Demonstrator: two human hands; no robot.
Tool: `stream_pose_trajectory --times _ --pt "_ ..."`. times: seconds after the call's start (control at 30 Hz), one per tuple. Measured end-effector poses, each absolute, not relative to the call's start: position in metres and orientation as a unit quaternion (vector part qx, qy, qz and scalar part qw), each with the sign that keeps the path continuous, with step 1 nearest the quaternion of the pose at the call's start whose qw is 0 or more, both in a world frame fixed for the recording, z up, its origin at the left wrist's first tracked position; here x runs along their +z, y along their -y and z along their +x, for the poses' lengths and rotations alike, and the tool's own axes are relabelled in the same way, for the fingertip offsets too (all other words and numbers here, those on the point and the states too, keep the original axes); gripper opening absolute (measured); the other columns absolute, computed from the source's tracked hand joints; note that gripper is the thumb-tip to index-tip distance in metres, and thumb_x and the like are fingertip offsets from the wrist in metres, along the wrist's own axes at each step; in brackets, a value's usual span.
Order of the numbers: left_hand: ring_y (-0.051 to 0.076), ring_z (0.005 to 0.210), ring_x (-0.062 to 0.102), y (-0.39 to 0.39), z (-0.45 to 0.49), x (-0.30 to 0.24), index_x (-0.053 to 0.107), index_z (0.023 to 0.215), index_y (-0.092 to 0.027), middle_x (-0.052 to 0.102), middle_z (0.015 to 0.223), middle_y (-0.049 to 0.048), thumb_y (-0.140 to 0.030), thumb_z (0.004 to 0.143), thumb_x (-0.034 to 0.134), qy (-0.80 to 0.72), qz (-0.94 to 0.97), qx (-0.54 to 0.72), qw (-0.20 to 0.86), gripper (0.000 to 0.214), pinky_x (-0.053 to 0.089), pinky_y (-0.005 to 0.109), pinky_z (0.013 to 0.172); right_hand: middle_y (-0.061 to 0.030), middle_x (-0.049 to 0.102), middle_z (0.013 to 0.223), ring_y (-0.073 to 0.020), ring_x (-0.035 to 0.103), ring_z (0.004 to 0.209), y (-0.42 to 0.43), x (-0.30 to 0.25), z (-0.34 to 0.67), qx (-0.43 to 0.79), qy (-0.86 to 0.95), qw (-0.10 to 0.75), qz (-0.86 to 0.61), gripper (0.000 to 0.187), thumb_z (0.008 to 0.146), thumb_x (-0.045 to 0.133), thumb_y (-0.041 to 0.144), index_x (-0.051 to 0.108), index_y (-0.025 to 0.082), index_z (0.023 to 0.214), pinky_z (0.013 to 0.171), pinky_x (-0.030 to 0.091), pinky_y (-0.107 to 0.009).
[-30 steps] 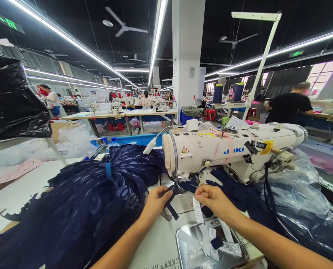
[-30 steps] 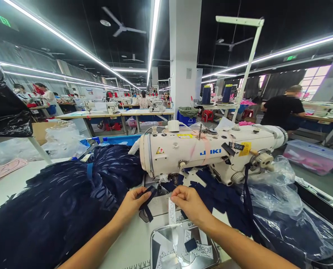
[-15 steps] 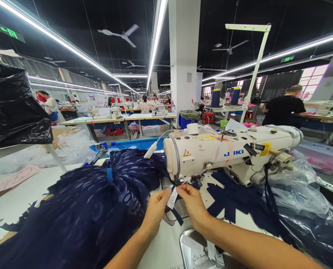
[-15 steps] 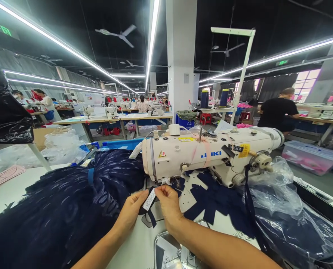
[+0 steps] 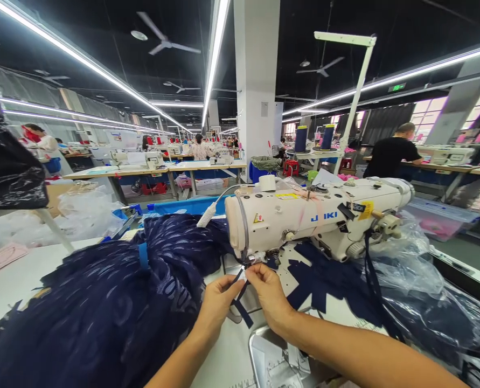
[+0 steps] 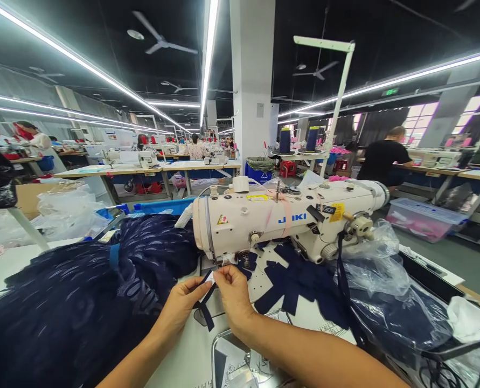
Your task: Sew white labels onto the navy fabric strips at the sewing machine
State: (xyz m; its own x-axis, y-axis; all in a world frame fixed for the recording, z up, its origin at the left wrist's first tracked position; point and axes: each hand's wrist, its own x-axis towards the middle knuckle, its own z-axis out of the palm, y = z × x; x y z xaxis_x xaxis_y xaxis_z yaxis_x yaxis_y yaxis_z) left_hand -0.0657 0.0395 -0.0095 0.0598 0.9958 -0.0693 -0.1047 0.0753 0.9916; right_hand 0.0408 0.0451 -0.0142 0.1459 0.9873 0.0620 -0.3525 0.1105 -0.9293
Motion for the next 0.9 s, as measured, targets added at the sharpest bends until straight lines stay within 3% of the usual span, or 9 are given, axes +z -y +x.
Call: stream_pose_trajectory --times 0.17,0.33,0.4,0.47,0.57,0.63,0.73,0.9 --pt "0.012 0.055 0.052 -0.042 -0.072 -0.004 0.065 0.070 -0.014 0.060 0.062 -0.0002 -0.046 0.053 0.072 -0.493 0.489 0.440 0.570 0.037 0.039 0.020 0.049 0.0020 0.056 0.064 -0.0138 0.053 0.066 -0.047 -0.016 0.084 0.477 0.564 0.534 -0.411 0.016 0.066 0.057 0.031 0.056 0.018 0.073 0.066 0.040 -0.027" --pt "0.014 0.052 0.051 -0.036 -0.087 0.005 0.064 0.067 -0.014 0.058 0.059 -0.0002 -0.047 0.061 0.065 -0.499 0.572 0.393 0.519 0.033 0.040 0.023 0.051 -0.0035 0.063 0.075 -0.0157 0.058 0.073 -0.072 -0.014 0.166 0.209 0.747 0.371 -0.510 0.013 0.075 0.047 0.018 0.060 0.016 0.076 0.069 0.042 -0.026" --pt "0.014 0.052 0.051 -0.035 -0.090 0.008 0.061 0.064 -0.015 0.056 0.057 -0.0005 -0.043 0.071 0.057 -0.498 0.668 0.402 0.381 0.029 0.038 0.023 0.050 -0.0045 0.064 0.081 -0.0159 0.059 0.077 -0.090 -0.009 0.190 0.091 0.766 0.283 -0.570 0.018 0.080 0.043 0.017 0.061 0.015 0.082 0.070 0.043 -0.025" --pt "0.013 0.053 0.049 -0.038 -0.090 0.011 0.059 0.064 -0.016 0.054 0.058 0.0000 -0.034 0.082 0.047 -0.456 0.777 0.414 0.130 0.028 0.036 0.023 0.051 -0.0064 0.065 0.088 -0.0189 0.059 0.084 -0.107 -0.004 0.202 0.013 0.769 0.208 -0.604 0.021 0.082 0.042 0.017 0.062 0.016 0.087 0.073 0.043 -0.028" --pt "0.013 0.055 0.046 -0.050 -0.082 0.009 0.057 0.068 -0.015 0.053 0.064 0.0027 -0.014 0.089 0.030 -0.301 0.860 0.344 -0.226 0.034 0.034 0.026 0.054 -0.0104 0.063 0.100 -0.0247 0.056 0.096 -0.128 -0.002 0.200 -0.023 0.777 0.166 -0.607 0.026 0.080 0.042 0.013 0.062 0.016 0.097 0.080 0.041 -0.034" --pt "0.013 0.054 0.044 -0.060 -0.074 0.002 0.055 0.068 -0.013 0.052 0.064 0.0039 -0.004 0.087 0.024 -0.227 0.877 0.277 -0.320 0.038 0.032 0.027 0.054 -0.0116 0.060 0.109 -0.0255 0.053 0.104 -0.137 -0.003 0.191 -0.038 0.787 0.147 -0.598 0.033 0.076 0.044 0.008 0.059 0.017 0.104 0.085 0.039 -0.036" --pt "0.014 0.053 0.041 -0.072 -0.064 -0.013 0.053 0.066 -0.013 0.051 0.064 0.0041 -0.002 0.086 0.022 -0.219 0.893 0.224 -0.323 0.038 0.030 0.028 0.054 -0.0123 0.056 0.115 -0.0259 0.049 0.109 -0.144 -0.009 0.181 -0.052 0.799 0.124 -0.587 0.035 0.073 0.051 0.013 0.057 0.017 0.107 0.089 0.037 -0.037" --pt "0.014 0.052 0.039 -0.078 -0.060 -0.031 0.050 0.064 -0.014 0.049 0.062 0.0025 -0.003 0.086 0.028 -0.241 0.904 0.201 -0.290 0.033 0.026 0.029 0.055 -0.0134 0.063 0.101 -0.0268 0.054 0.101 -0.151 -0.019 0.176 -0.070 0.797 0.105 -0.591 0.026 0.076 0.052 0.027 0.061 0.015 0.098 0.082 0.041 -0.035"
